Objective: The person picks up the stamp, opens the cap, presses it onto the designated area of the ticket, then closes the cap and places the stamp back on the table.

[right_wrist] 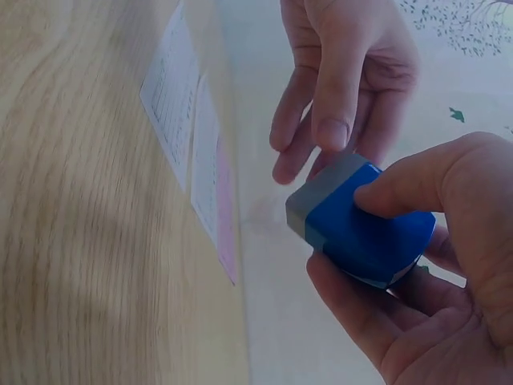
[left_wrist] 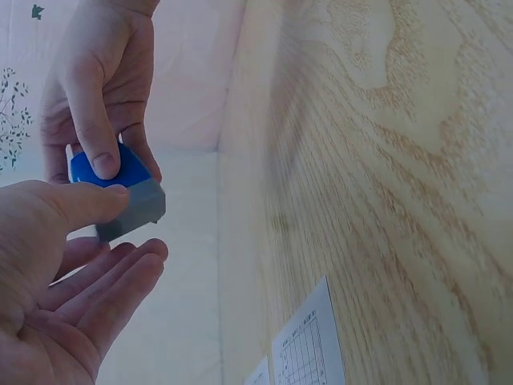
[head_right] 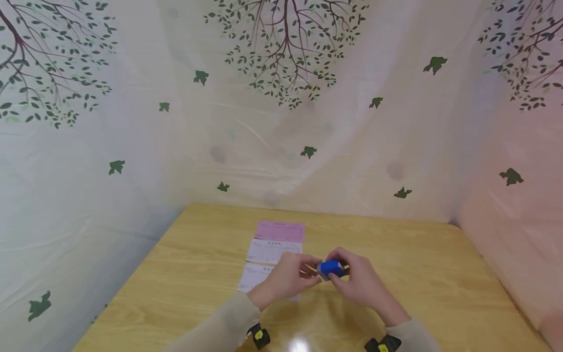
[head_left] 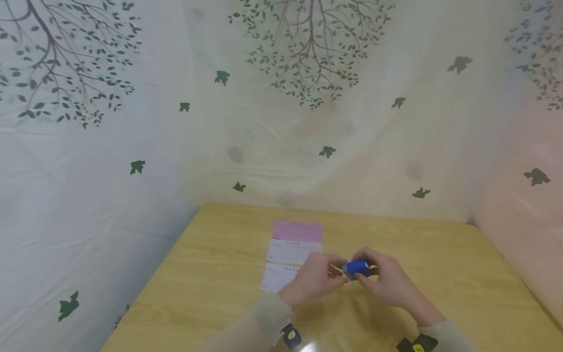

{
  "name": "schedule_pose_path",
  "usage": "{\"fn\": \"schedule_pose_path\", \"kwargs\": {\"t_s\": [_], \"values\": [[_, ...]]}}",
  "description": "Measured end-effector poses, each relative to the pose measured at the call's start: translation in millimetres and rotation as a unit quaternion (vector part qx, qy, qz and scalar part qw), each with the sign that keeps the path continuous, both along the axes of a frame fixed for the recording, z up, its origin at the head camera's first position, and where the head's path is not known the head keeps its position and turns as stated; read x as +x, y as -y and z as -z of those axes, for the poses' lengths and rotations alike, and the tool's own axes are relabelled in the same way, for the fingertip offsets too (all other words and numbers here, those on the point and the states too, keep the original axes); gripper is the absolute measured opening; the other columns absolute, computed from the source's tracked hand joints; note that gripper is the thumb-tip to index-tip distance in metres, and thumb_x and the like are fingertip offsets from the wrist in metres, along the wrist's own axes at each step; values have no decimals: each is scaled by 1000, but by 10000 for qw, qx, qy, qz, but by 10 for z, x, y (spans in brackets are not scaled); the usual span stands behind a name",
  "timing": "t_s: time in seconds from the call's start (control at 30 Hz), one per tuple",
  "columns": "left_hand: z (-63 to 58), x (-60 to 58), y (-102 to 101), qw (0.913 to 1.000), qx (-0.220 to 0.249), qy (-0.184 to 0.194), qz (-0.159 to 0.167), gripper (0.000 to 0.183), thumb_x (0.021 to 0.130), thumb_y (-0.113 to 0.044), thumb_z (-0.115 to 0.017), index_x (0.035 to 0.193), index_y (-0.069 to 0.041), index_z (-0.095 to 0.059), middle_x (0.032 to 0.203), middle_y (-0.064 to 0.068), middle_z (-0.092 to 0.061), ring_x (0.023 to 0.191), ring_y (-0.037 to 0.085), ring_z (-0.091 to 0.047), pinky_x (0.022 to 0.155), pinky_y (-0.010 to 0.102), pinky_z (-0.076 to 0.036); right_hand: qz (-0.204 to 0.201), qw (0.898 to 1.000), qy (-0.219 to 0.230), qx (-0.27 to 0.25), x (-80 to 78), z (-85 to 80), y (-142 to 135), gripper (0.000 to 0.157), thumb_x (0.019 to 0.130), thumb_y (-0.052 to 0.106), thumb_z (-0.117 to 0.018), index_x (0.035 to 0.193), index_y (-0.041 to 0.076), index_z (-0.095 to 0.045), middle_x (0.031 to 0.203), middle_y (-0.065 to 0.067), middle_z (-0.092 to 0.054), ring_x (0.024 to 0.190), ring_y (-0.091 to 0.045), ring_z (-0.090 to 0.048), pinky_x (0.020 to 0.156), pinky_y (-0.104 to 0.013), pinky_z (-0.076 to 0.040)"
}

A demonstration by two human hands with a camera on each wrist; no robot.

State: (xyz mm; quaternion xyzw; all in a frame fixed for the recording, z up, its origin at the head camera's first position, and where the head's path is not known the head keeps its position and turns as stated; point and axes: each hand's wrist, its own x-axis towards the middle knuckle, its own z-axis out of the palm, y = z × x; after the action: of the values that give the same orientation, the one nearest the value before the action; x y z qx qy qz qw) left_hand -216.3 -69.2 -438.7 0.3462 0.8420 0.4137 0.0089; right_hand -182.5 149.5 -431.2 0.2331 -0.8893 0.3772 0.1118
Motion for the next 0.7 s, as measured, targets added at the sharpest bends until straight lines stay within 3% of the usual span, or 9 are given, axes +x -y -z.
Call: {"fn": "schedule_pose_path", "kwargs": {"t_s": [0.17, 0.3, 0.47, 0.7], "values": [[9, 27, 42, 9995, -217, 111, -181, 40, 94, -14, -81, 131, -2, -72, 118, 14, -80, 92, 10, -80, 76, 10, -60, 308, 9977, -136, 590, 2, 20, -50, 29, 85, 3, -84, 109, 15, -71, 106, -1, -79, 90, -16, -74, 73, -24, -61], [-30, 26, 32, 9991, -204, 268, -246, 38, 94, -16, -81, 130, -5, -73, 120, 13, -80, 95, 10, -79, 79, 12, -61, 406, 9944, 202, 952, -41, 37, -109, 25, 86, 7, -84, 108, 14, -73, 104, 0, -78, 91, -13, -71, 75, -25, -61], [-57, 37, 27, 9990, -257, 300, -223, 38, 94, -17, -81, 129, -6, -74, 120, 14, -80, 96, 11, -79, 82, 15, -62, 355, 9914, 720, 1034, -64, 100, -157, 25, 87, 6, -82, 110, 11, -74, 109, -3, -78, 99, -18, -73, 80, -32, -64], [-27, 19, 32, 9992, -290, 238, -159, 35, 95, -18, -80, 128, -7, -75, 120, 14, -80, 97, 11, -79, 83, 13, -60, 364, 9884, 1059, 1030, -47, 181, -137, 29, 86, 4, -82, 113, 10, -74, 116, -10, -77, 105, -27, -74, 87, -46, -66]]}}
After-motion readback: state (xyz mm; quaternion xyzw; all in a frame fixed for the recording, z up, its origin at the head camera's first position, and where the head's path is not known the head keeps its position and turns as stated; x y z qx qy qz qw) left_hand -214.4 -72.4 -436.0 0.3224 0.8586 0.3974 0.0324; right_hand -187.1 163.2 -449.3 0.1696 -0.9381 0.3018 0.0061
